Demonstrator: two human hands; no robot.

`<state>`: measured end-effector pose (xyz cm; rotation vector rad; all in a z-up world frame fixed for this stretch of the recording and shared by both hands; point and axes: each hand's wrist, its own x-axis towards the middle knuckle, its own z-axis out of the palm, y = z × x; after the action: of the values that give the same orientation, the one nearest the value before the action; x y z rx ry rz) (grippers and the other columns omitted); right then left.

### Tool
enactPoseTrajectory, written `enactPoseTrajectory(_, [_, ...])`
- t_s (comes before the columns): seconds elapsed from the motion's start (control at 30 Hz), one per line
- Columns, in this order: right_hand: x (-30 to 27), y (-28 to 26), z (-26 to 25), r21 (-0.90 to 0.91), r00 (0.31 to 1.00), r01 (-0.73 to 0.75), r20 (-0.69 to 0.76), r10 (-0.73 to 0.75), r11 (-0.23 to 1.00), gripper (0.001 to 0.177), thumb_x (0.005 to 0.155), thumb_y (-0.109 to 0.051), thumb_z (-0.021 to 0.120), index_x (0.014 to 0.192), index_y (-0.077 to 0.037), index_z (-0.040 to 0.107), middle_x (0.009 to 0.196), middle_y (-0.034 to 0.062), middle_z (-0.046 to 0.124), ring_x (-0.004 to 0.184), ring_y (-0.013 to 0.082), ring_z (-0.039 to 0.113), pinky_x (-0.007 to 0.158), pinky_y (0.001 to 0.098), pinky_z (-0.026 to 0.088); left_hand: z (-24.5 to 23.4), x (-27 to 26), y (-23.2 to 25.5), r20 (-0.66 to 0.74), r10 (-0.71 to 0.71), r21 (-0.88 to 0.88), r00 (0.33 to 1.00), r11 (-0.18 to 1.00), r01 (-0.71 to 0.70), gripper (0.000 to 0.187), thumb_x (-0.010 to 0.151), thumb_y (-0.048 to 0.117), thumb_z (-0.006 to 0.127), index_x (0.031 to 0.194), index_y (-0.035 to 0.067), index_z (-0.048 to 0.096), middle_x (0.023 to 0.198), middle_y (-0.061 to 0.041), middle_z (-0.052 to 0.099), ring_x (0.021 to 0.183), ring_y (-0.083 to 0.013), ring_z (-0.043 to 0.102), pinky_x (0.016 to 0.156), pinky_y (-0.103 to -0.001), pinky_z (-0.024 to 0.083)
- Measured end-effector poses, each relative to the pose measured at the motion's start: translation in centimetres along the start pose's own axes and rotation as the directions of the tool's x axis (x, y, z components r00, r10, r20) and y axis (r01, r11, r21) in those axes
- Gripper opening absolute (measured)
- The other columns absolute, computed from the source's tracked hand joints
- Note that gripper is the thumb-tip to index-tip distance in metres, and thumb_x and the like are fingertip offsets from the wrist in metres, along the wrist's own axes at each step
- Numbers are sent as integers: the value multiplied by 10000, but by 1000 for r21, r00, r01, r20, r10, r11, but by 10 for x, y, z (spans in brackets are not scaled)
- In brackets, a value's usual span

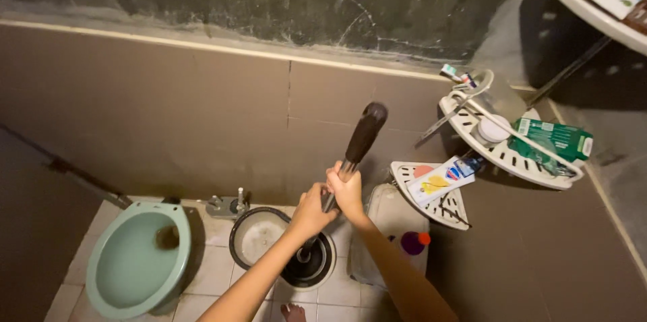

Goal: The person opens a bottle of cleaning liquid, pours the liquid into a mop bucket, closes the bottle, and repeatedly pumps the mop up and down to spin it in the bucket.

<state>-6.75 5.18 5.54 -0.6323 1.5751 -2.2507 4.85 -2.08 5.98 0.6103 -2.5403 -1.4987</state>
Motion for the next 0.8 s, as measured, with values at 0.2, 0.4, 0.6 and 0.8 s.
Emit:
enactPoseTrajectory(0.2, [26, -40, 17, -217, 995, -10, -102, -12, 976, 169, 906, -47, 659, 763, -60, 569, 578, 21, 582, 465, 106, 535, 442, 274, 418, -21, -7, -17, -53, 84, 0, 995, 996, -84, 741, 740, 179, 784, 1396, 79, 455, 1294, -160, 601, 1243, -351, 525, 1046, -421, 433])
enactPoseTrajectory(0.4, [30, -257, 58, -176, 977, 169, -97, -187, 970, 241, 948, -132, 688, 757, -6, 613, 592, 41, 580, 447, 114, 534, 417, 280, 408, -68, -2, 33, -167, 219, -122, 961, 963, -241, 654, 802, 150, 744, 1399, 107, 480, 1292, -132, 634, 1233, -302, 560, 1049, -414, 445])
enactPoseTrajectory(0.6, [8, -274, 80, -214, 966, 181, -144, -215, 960, 339, 1000, -183, 625, 715, 0, 622, 529, 36, 540, 395, 126, 505, 380, 292, 381, -90, 0, 72, -234, 334, -142, 913, 917, -372, 620, 815, 159, 746, 1383, 107, 503, 1272, -131, 668, 1232, -288, 595, 1049, -418, 451])
enactPoseTrajectory(0.8, [20, -164, 63, 10, 983, 152, 101, -152, 988, 299, 954, -31, 626, 706, -65, 463, 551, -3, 449, 432, 96, 423, 420, 282, 326, -83, 4, 61, -268, 292, -126, 918, 934, -334, 583, 825, 163, 737, 1364, 91, 525, 1257, -140, 670, 1211, -289, 603, 1041, -409, 467])
